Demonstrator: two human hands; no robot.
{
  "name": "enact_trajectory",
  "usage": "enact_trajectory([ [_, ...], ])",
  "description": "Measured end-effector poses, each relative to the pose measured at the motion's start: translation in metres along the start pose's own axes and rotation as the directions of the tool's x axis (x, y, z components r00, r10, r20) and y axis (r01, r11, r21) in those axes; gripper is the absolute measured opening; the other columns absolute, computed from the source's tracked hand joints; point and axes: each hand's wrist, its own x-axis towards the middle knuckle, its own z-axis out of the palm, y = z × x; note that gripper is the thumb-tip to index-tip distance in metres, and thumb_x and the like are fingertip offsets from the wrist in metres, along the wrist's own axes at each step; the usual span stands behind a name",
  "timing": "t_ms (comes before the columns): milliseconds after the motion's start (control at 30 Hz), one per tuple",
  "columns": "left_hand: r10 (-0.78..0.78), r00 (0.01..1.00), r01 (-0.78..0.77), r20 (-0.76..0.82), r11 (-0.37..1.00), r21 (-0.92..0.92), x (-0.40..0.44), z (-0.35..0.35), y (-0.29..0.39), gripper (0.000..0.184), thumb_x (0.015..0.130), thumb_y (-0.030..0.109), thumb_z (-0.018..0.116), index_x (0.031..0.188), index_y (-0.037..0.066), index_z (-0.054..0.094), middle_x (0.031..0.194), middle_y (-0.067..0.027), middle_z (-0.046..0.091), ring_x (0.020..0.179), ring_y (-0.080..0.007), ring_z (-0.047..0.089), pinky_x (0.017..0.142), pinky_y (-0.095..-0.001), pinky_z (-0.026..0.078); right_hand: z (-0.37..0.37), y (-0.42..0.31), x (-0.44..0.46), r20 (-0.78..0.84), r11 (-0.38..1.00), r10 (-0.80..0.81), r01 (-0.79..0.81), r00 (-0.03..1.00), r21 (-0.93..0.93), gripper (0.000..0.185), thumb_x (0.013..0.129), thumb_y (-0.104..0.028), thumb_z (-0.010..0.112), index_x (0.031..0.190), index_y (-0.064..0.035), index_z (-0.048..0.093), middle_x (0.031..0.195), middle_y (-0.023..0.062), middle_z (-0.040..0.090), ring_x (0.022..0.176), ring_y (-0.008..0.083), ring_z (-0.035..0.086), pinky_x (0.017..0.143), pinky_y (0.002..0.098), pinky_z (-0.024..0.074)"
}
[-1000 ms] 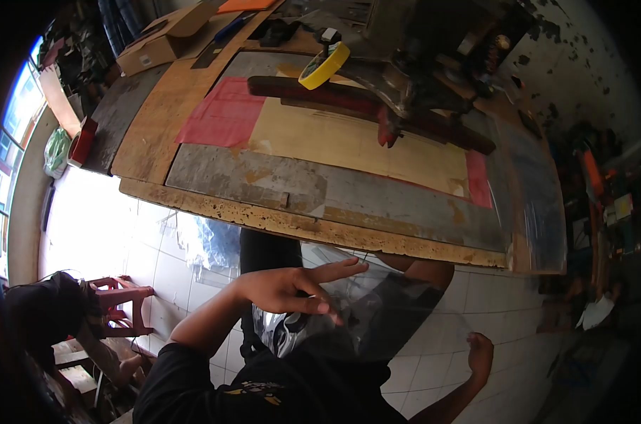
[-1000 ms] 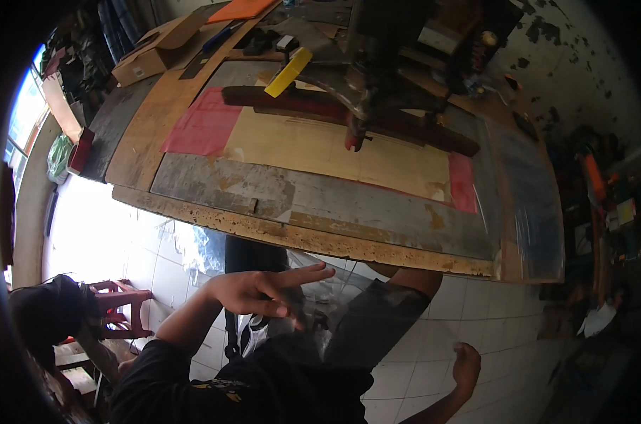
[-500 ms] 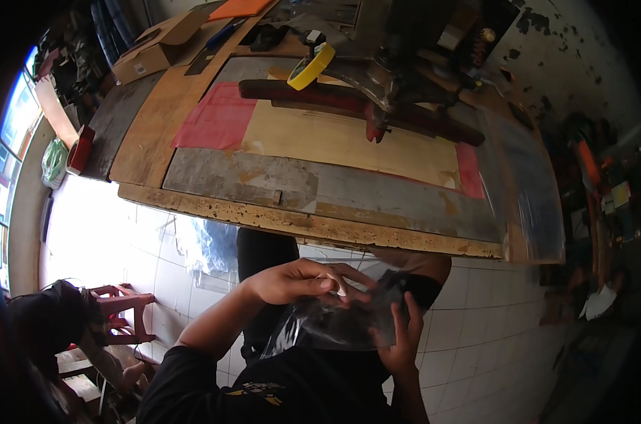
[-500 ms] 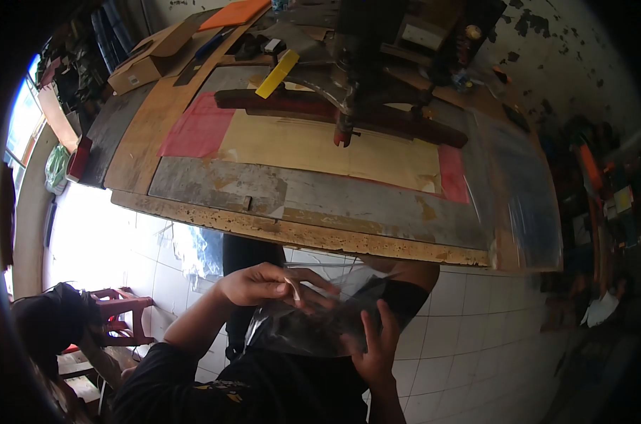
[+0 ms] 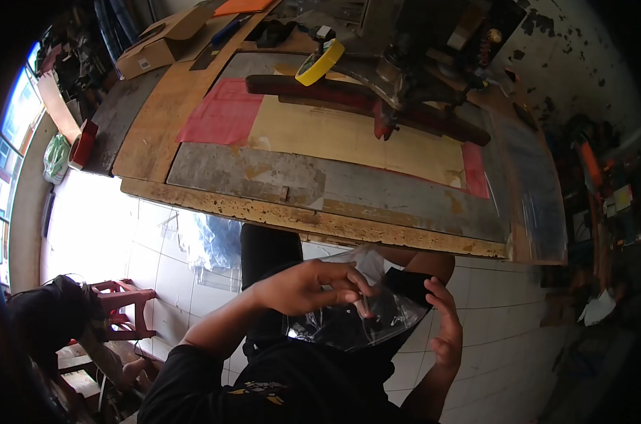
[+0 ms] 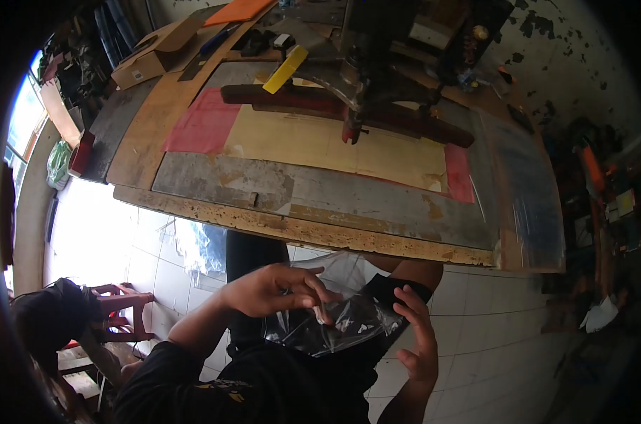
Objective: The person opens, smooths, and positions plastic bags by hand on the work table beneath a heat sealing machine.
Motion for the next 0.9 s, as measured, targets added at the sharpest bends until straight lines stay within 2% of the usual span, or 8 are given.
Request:
enact_trajectory([
  [67, -0.015, 1.0, 0.015, -0.003, 0.996, 0.088, 0.006, 0.008, -0.005, 0.021, 0.11, 0.015, 0.06, 0.126, 0.002, 0.064, 0.113, -0.0086, 0.079, 0.117, -0.0186, 0.073, 0.117, -0.0432, 0.044, 0.015, -0.008, 0.006, -0.102, 0.997, -0.06, 0.056, 0.993, -0.045, 0.086, 0.095, -0.073, 0.061, 0.135, 0.0025, 0.065, 0.145, 0.0193, 0.063, 0.145, 0.0396, 0.051, 0.121, 0.0527, 0.0365],
  [100, -0.017, 1.0, 0.017, 0.003, 0.996, 0.088, 0.009, 0.012, -0.008, 0.021, 0.11, 0.015, 0.06, 0.126, 0.002, 0.064, 0.113, -0.0086, 0.079, 0.117, -0.0186, 0.073, 0.117, -0.0432, 0.044, 0.029, -0.023, 0.014, -0.126, 0.996, -0.052, 0.042, 0.991, -0.073, 0.085, 0.092, -0.071, 0.067, 0.134, 0.0033, 0.065, 0.142, 0.0204, 0.064, 0.142, 0.0412, 0.054, 0.117, 0.053, 0.0408],
  [200, 0.2, 0.98, -0.174, -0.003, 0.864, 0.472, 0.018, 0.021, -0.017, 0.017, 0.105, 0.015, 0.065, 0.122, 0.012, 0.069, 0.106, -0.0006, 0.079, 0.101, -0.0249, 0.077, 0.126, -0.0627, 0.029, 0.057, -0.04, 0.031, -0.04, 0.951, -0.064, 0.049, 0.997, -0.304, 0.068, 0.087, -0.045, 0.085, 0.133, 0.0019, 0.065, 0.133, 0.0203, 0.069, 0.129, 0.0377, 0.064, 0.109, 0.0461, 0.0499],
  [267, 0.224, 0.974, -0.172, -0.036, 0.832, 0.527, 0.019, 0.019, -0.018, 0.015, 0.104, 0.015, 0.067, 0.118, 0.012, 0.072, 0.105, -0.0011, 0.079, 0.1, -0.0265, 0.076, 0.125, -0.0622, 0.03, 0.071, -0.047, 0.041, -0.062, 0.956, 0.022, -0.039, 0.998, -0.292, 0.054, 0.085, -0.023, 0.089, 0.13, -0.0013, 0.068, 0.12, 0.0156, 0.074, 0.11, 0.0313, 0.074, 0.096, 0.0409, 0.0566],
  [400, 0.298, 0.95, -0.167, -0.096, 0.741, 0.65, 0.014, 0.017, -0.016, 0.012, 0.099, 0.014, 0.073, 0.109, 0.01, 0.078, 0.103, -0.0039, 0.079, 0.097, -0.0281, 0.075, 0.122, -0.0593, 0.038, 0.065, -0.04, 0.048, 0.011, 0.909, -0.03, 0.032, 0.999, -0.415, 0.038, 0.086, -0.017, 0.086, 0.12, -0.0049, 0.073, 0.103, 0.0096, 0.078, 0.1, 0.0303, 0.076, 0.084, 0.0392, 0.0593],
  [700, 0.344, 0.938, -0.207, -0.039, 0.648, 0.733, 0.021, 0.016, -0.026, 0.017, 0.1, 0.016, 0.072, 0.112, 0.005, 0.073, 0.102, -0.01, 0.078, 0.096, -0.034, 0.074, 0.116, -0.0503, 0.047, 0.061, -0.039, 0.054, 0.01, 0.946, -0.067, 0.066, 0.998, -0.318, 0.041, 0.086, -0.011, 0.085, 0.123, -0.0025, 0.072, 0.108, 0.0151, 0.078, 0.095, 0.0308, 0.077, 0.08, 0.0379, 0.0605],
  [767, 0.337, 0.941, -0.192, -0.041, 0.626, 0.756, 0.023, 0.017, -0.021, 0.02, 0.096, 0.012, 0.074, 0.115, 0.004, 0.074, 0.106, -0.0121, 0.077, 0.099, -0.0359, 0.074, 0.094, -0.0474, 0.058, 0.061, -0.035, 0.053, 0.003, 0.943, -0.079, 0.076, 0.997, -0.323, 0.042, 0.085, -0.011, 0.086, 0.124, -0.0026, 0.072, 0.109, 0.0154, 0.077, 0.096, 0.0311, 0.077, 0.08, 0.0384, 0.0605],
  [900, 0.229, 0.969, -0.099, -0.089, 0.694, 0.713, 0.02, 0.023, -0.019, 0.023, 0.101, 0.009, 0.064, 0.122, 0.003, 0.069, 0.107, -0.0174, 0.076, 0.094, -0.0383, 0.074, 0.092, -0.0465, 0.058, 0.064, -0.027, 0.055, -0.029, 0.938, -0.131, 0.114, 0.991, -0.326, 0.043, 0.084, -0.008, 0.086, 0.124, -0.0034, 0.072, 0.106, 0.0136, 0.077, 0.095, 0.0307, 0.077, 0.079, 0.0386, 0.0602],
])
